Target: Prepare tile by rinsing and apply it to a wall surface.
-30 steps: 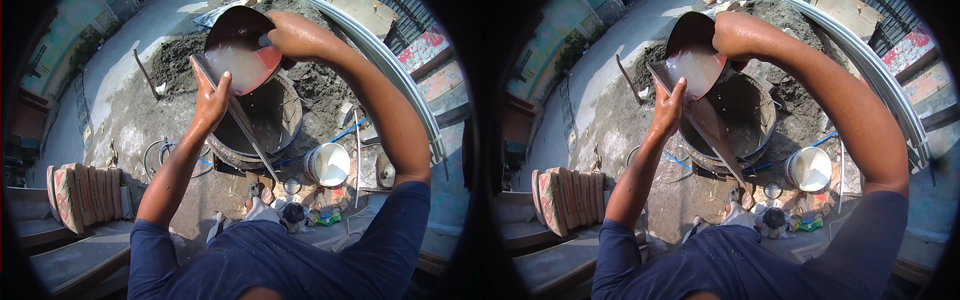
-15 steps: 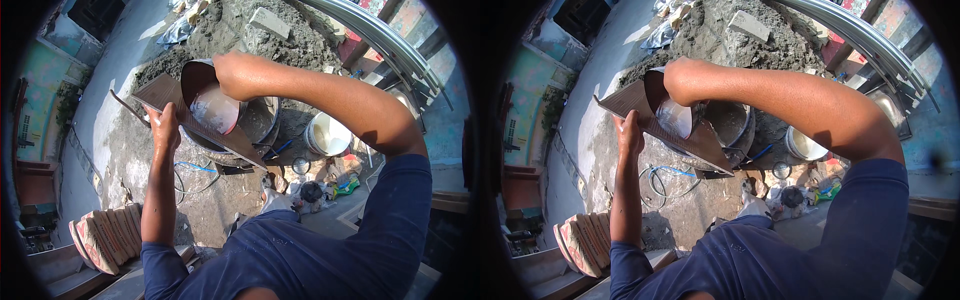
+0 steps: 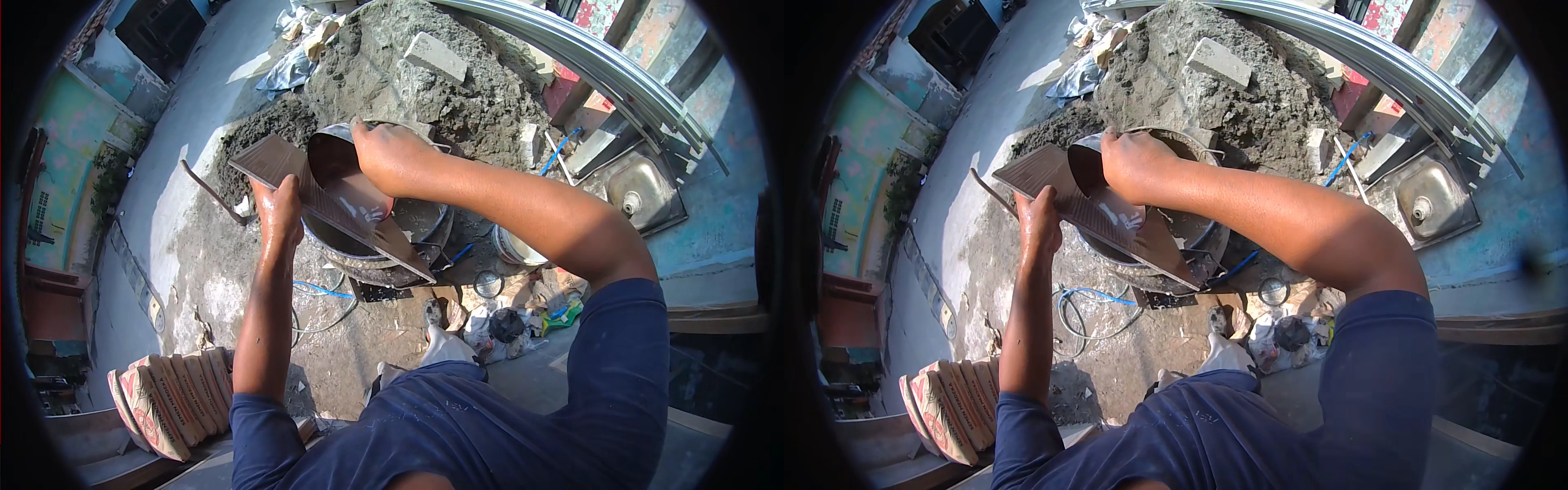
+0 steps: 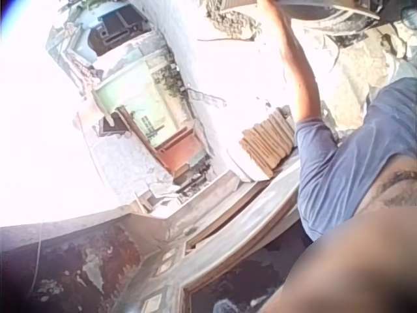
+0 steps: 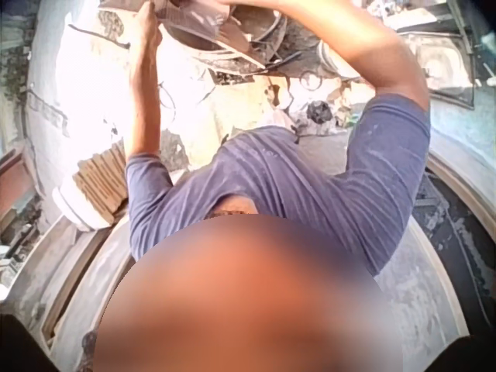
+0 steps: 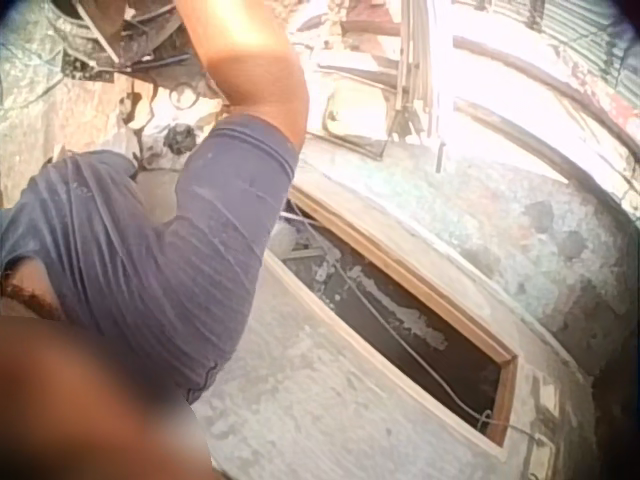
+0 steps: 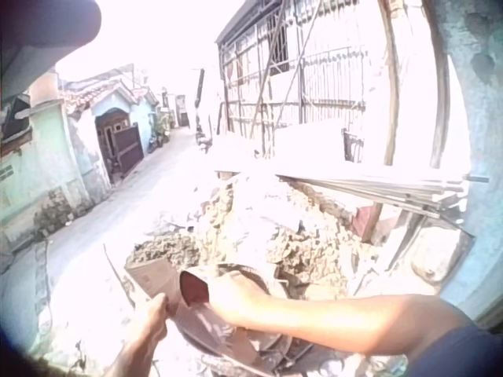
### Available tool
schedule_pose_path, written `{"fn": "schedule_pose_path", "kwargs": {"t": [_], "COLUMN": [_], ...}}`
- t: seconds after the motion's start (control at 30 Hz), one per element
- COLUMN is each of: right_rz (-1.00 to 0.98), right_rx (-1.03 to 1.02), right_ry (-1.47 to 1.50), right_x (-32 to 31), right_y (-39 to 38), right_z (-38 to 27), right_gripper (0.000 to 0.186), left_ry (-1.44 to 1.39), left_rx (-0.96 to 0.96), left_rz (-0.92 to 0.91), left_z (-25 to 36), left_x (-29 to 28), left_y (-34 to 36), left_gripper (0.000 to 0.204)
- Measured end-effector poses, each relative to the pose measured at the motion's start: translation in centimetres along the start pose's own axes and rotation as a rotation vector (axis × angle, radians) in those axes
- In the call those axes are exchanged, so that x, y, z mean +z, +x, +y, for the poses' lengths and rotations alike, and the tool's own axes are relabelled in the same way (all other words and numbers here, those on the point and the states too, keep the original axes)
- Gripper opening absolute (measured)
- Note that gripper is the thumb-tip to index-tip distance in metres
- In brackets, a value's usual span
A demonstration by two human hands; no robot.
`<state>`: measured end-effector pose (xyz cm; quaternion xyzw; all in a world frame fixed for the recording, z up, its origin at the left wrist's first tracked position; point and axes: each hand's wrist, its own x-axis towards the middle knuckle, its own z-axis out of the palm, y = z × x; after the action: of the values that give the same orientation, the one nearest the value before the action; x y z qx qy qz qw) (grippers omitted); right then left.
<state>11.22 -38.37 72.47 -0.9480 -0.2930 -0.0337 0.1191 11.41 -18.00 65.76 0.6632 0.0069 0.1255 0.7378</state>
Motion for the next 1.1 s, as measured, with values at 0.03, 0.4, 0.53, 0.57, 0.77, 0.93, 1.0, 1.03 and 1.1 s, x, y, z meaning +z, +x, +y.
{"fn": "schedule_pose_path", "kwargs": {"t": [0.03, 0.4, 0.53, 0.57, 0.77, 0.93, 1.0, 1.03, 1.1], "right_rz": [0.031, -0.102, -0.275, -0.302, -0.399, -0.348, -0.488, -0.463, -0.578], "right_rx": [0.014, 0.386, 0.462, 0.487, 0.631, 0.81, 0.657, 0.683, 0.451], "right_ry": [-0.015, -0.144, -0.056, -0.044, 0.107, 0.204, 0.213, -0.057, -0.364], "right_x": [2.2, 24.3, 28.4, 29.3, 34.5, 44.6, 49.9, 51.1, 55.2], "right_y": [0.3, 3.4, 4.9, 5.3, 7.2, 8.8, 10.5, 10.8, 10.0], "right_z": [0.9, 14.1, 15.9, 16.3, 17.5, 20.2, 20.8, 18.6, 19.8], "right_gripper": [0.06, 0.054, 0.054, 0.054, 0.049, 0.038, 0.04, 0.046, 0.054], "left_ry": [0.023, -0.045, 0.095, 0.106, 0.089, 0.163, 0.234, 0.278, 0.253], "left_rx": [0.013, -0.169, -0.238, -0.24, -0.293, -0.271, -0.195, -0.175, -0.206], "left_rz": [0.005, 0.083, 0.195, 0.216, 0.299, 0.297, 0.341, 0.359, 0.371], "left_z": [0.1, -0.6, 0.6, 0.9, 4.3, 4.8, 5.3, 5.4, 6.1], "left_x": [-0.2, 2.7, 2.4, 1.8, -3.9, -2.7, -2.2, -2.3, -1.1], "left_y": [-0.2, -6.0, -6.5, -6.3, -4.1, -3.1, -3.0, -3.3, -3.1], "left_gripper": [0.05, 0.054, 0.053, 0.053, 0.054, 0.06, 0.062, 0.063, 0.064]}}
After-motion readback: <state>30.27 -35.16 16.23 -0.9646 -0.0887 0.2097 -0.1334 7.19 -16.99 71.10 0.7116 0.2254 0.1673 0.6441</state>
